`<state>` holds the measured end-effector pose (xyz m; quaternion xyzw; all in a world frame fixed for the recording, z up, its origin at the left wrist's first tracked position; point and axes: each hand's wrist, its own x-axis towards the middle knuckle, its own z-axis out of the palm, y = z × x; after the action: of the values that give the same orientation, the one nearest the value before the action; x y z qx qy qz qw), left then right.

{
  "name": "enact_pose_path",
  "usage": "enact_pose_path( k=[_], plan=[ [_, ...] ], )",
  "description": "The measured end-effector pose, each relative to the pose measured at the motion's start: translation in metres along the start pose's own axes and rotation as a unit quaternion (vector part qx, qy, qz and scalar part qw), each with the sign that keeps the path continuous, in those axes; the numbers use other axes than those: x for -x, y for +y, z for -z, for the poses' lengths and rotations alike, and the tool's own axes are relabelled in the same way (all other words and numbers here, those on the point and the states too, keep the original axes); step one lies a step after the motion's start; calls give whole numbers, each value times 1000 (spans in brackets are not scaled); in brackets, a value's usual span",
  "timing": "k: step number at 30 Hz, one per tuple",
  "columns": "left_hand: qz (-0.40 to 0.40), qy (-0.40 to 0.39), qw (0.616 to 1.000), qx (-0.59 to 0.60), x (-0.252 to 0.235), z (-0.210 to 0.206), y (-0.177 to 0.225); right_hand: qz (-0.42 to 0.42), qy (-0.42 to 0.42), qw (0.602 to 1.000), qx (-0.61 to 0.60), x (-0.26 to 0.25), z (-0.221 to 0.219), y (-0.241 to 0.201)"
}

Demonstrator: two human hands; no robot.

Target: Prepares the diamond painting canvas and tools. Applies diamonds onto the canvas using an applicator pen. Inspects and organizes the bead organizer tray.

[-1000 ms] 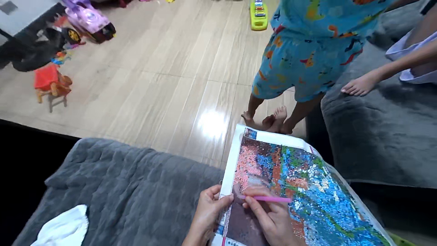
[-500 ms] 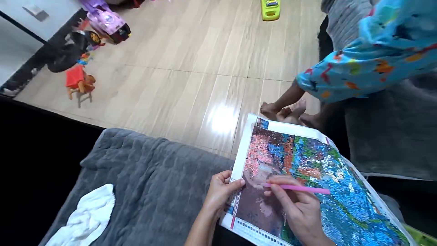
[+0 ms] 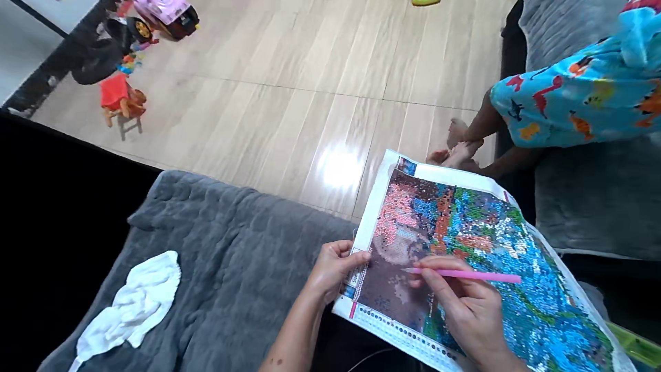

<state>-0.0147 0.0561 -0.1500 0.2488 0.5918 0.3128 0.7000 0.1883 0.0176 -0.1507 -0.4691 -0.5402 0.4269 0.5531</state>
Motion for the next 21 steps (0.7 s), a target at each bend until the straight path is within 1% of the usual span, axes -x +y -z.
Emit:
enact_pose_path(
  k=[2, 4, 8, 10, 12, 18, 21],
  plan=[
    [7, -9, 1000, -9, 11, 8, -5, -3, -15, 1000, 6, 4, 3, -3],
    [8, -18, 1000, -4, 25, 18, -18, -11, -36, 999, 9, 11, 4, -6],
    [21, 10, 995, 95, 56, 21, -48, -19, -84, 996, 8, 28, -3, -2],
    [31, 18, 988, 150, 68, 14, -57, -15, -105, 994, 7, 34, -6, 2],
    [37, 25, 983, 177, 74, 6, -60, -10, -123, 992, 11, 38, -8, 7],
    [43, 60, 986, 151, 67, -9, -56, 0, -132, 991, 33, 36, -16, 11],
    [52, 72, 984, 152, 67, -5, -56, 0, -131, 991, 28, 39, -20, 10]
  ],
)
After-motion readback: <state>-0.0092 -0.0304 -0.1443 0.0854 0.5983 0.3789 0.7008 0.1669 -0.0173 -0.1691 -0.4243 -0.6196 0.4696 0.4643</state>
